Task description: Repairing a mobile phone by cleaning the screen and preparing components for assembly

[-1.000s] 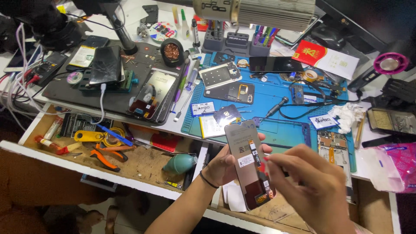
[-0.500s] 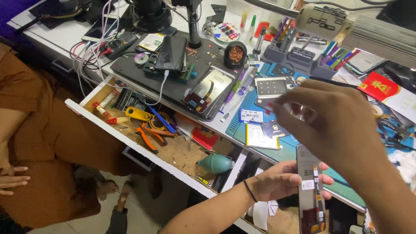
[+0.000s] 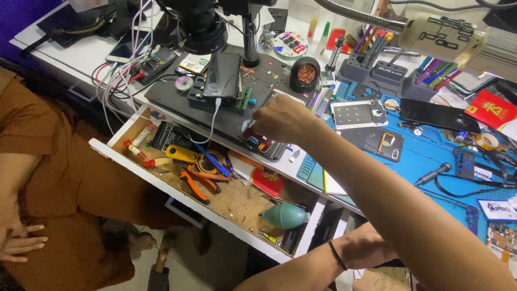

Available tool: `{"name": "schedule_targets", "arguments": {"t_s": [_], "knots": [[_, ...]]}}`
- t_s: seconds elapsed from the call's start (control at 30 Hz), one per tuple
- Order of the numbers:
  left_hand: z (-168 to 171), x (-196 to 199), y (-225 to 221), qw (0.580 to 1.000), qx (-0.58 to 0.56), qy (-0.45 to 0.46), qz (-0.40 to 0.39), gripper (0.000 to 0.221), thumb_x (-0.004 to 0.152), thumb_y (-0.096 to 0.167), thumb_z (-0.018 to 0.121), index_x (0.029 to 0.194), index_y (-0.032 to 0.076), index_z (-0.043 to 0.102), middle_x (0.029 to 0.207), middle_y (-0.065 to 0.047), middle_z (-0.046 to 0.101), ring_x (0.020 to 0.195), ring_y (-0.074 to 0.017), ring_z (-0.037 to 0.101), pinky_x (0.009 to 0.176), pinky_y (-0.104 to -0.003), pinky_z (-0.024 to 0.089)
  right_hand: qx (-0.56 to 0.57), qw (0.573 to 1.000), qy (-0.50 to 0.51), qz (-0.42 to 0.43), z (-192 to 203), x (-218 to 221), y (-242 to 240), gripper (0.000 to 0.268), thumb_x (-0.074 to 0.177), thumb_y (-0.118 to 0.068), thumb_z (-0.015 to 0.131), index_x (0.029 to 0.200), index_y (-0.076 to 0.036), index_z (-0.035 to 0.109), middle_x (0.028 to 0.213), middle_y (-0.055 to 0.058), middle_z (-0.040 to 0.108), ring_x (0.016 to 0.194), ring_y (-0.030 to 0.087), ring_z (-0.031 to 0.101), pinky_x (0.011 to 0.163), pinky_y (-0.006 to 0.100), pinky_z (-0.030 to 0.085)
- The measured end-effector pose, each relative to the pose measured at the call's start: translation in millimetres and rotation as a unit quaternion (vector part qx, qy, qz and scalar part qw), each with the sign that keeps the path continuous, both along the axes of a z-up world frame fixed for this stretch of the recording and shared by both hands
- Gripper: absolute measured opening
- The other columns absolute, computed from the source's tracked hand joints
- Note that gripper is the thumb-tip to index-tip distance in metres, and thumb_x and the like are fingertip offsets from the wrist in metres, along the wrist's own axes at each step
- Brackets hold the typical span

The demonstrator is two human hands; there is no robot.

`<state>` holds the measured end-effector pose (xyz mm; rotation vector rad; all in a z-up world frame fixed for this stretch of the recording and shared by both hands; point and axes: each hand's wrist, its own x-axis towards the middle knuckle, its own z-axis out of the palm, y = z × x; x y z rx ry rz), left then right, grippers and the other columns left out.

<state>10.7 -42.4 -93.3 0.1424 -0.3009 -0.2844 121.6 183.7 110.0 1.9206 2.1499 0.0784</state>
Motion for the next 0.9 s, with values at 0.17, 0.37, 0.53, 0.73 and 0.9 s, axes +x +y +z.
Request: {"name": "schedule_targets", "arguments": {"t_s": [0.17,0.37,0.53,0.73,0.9], "knots": [[-9.2,0.3,-5.5,1.000,-0.010,0.002,-0.027,0.039,0.101,0.008,0.081,0.135,-0.003,0.066,0.128,-0.010,0.074,0.114,-0.0218,0.069,0.097,-0.036,0.056,0.083,0.993,0.081,-0.020,-36.4,29.6,11.3,0.033,0.108,-0.022,0.050,0.080,-0.008,0.060,0.052,-0.006,0.038,0.042,0.013,0.040,0.044,0.034,0.041],[-9.9,-1.4,-5.3,0.999,-0.035,0.013,-0.036,0.046,0.099,0.009,0.085,0.138,-0.004,0.066,0.133,-0.011,0.073,0.119,-0.0209,0.068,0.103,-0.034,0.055,0.090,0.984,-0.109,0.106,-46.5,35.6,3.8,0.014,0.103,-0.019,0.068,0.097,-0.006,0.066,0.080,0.002,0.063,0.048,0.007,0.052,0.041,0.028,0.050],[-2.6,-2.0,-1.4,0.999,-0.005,0.017,-0.029,0.064,0.091,0.012,0.089,0.147,-0.003,0.062,0.143,-0.012,0.070,0.130,-0.0247,0.066,0.112,-0.040,0.054,0.117,0.983,-0.139,0.014,-32.4,41.3,3.6,0.043,0.094,-0.046,0.076,0.109,-0.013,0.053,0.070,-0.005,0.060,0.046,0.006,0.037,0.044,0.026,0.037],[32.2,-8.6,16.4,0.998,-0.002,0.041,-0.041,0.043,0.101,0.006,0.079,0.138,-0.004,0.060,0.127,-0.013,0.071,0.111,-0.0202,0.069,0.104,-0.032,0.055,0.045,0.990,-0.098,-0.087,37.7,38.3,-12.9,0.018,0.110,-0.021,0.055,0.125,-0.011,0.054,0.077,0.003,0.070,0.042,0.008,0.046,0.037,0.026,0.048],[71.8,-15.1,37.7,0.991,0.117,-0.001,-0.072,0.086,0.094,0.037,0.076,0.167,0.006,0.044,0.153,-0.016,0.059,0.133,-0.0400,0.060,0.125,-0.057,0.040,0.006,0.984,-0.130,-0.123,98.8,31.3,-60.8,0.052,0.096,-0.040,0.066,0.142,-0.019,0.055,0.126,0.006,0.072,0.055,0.016,0.073,0.043,0.026,0.056]]}}
